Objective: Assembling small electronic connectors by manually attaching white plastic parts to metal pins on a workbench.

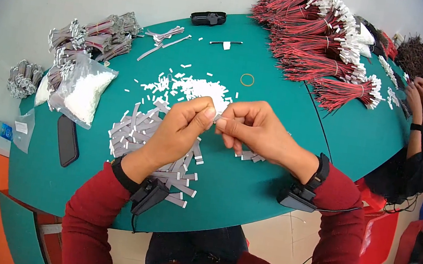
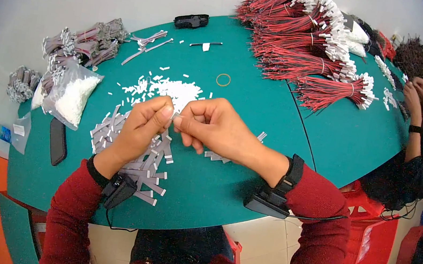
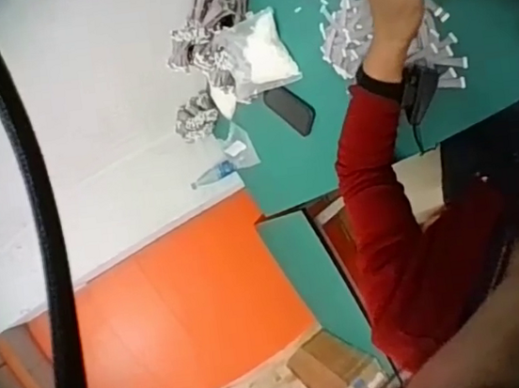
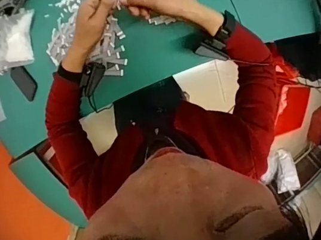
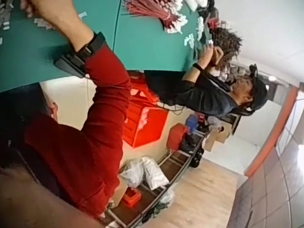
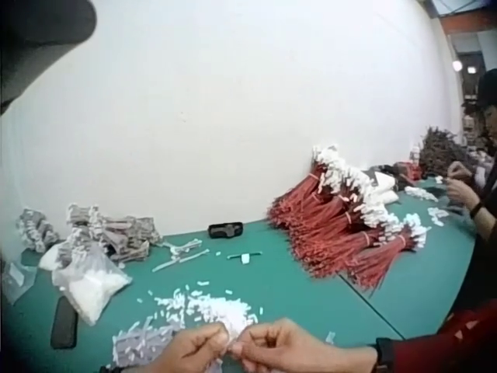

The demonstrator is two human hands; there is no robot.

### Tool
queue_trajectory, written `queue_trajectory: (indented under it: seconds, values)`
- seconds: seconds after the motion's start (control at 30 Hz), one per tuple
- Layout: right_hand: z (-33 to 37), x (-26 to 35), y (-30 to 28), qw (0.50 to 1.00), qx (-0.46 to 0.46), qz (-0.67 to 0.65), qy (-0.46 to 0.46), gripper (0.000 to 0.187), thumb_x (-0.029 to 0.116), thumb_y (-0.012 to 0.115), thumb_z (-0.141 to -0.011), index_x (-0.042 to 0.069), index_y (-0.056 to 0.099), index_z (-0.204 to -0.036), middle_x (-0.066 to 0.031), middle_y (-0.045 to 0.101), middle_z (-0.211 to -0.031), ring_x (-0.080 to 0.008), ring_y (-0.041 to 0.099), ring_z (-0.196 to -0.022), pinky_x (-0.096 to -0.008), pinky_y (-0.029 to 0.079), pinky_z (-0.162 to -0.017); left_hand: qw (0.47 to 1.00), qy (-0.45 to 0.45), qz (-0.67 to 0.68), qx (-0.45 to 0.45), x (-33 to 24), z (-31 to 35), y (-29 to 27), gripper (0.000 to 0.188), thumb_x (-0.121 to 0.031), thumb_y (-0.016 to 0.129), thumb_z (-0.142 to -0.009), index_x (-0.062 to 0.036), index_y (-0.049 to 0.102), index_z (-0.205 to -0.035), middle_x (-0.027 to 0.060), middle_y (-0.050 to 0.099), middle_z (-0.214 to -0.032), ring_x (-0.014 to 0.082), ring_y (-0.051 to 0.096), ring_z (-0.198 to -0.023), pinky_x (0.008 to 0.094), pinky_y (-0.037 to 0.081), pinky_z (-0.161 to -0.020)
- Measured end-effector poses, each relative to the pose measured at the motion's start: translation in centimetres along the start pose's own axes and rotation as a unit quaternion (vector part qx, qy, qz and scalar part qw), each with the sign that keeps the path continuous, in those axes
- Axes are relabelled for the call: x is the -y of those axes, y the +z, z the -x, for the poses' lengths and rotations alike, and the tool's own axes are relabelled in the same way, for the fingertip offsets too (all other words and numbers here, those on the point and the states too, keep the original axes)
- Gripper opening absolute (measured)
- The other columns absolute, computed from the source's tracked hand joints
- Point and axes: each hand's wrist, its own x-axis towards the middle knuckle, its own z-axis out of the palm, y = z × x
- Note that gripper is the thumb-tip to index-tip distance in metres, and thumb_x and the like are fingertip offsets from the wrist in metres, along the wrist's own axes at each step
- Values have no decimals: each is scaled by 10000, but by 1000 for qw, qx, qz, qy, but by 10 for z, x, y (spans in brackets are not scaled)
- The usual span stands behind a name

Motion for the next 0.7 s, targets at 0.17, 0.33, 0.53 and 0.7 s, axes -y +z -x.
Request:
queue_trajectory:
  seconds: [0.17, 0.33, 0.53, 0.7]
  values:
    - [1, 0, 1, 999, 20, -9, 28, 231, 201, 533, -903, 26, 598, -767, -3, 542, -570, -45, 473, -458, -175, 378, -434, 999, 23, -41, -8, 3, -1, -1, 303, -208, 416, -946, -39, 390, -695, -22, 305, -627, 56, 283, -592, 235, 263, -507]
    - [-1, -2, 2, 999, 17, -17, 30, 247, 215, 525, -908, 29, 596, -762, 15, 499, -541, -37, 438, -451, -181, 349, -422, 998, 30, -61, 2, 5, -1, -5, 296, -205, 417, -945, -36, 398, -703, -20, 298, -626, 59, 280, -590, 237, 260, -505]
    - [3, -5, 4, 998, 1, 57, -30, 264, 223, 520, -913, 29, 575, -743, 31, 458, -537, -24, 391, -458, -185, 302, -418, 999, -3, -27, 18, 0, 2, 1, 293, -204, 415, -946, -33, 407, -709, -15, 303, -624, 62, 281, -590, 240, 263, -506]
    - [3, -8, 4, 993, -24, 84, -79, 280, 227, 516, -915, 28, 561, -724, 37, 443, -541, -19, 370, -469, -191, 278, -420, 999, 1, -39, 22, 5, 2, 3, 285, -227, 429, -943, -50, 423, -720, -35, 339, -635, 47, 309, -587, 216, 268, -511]
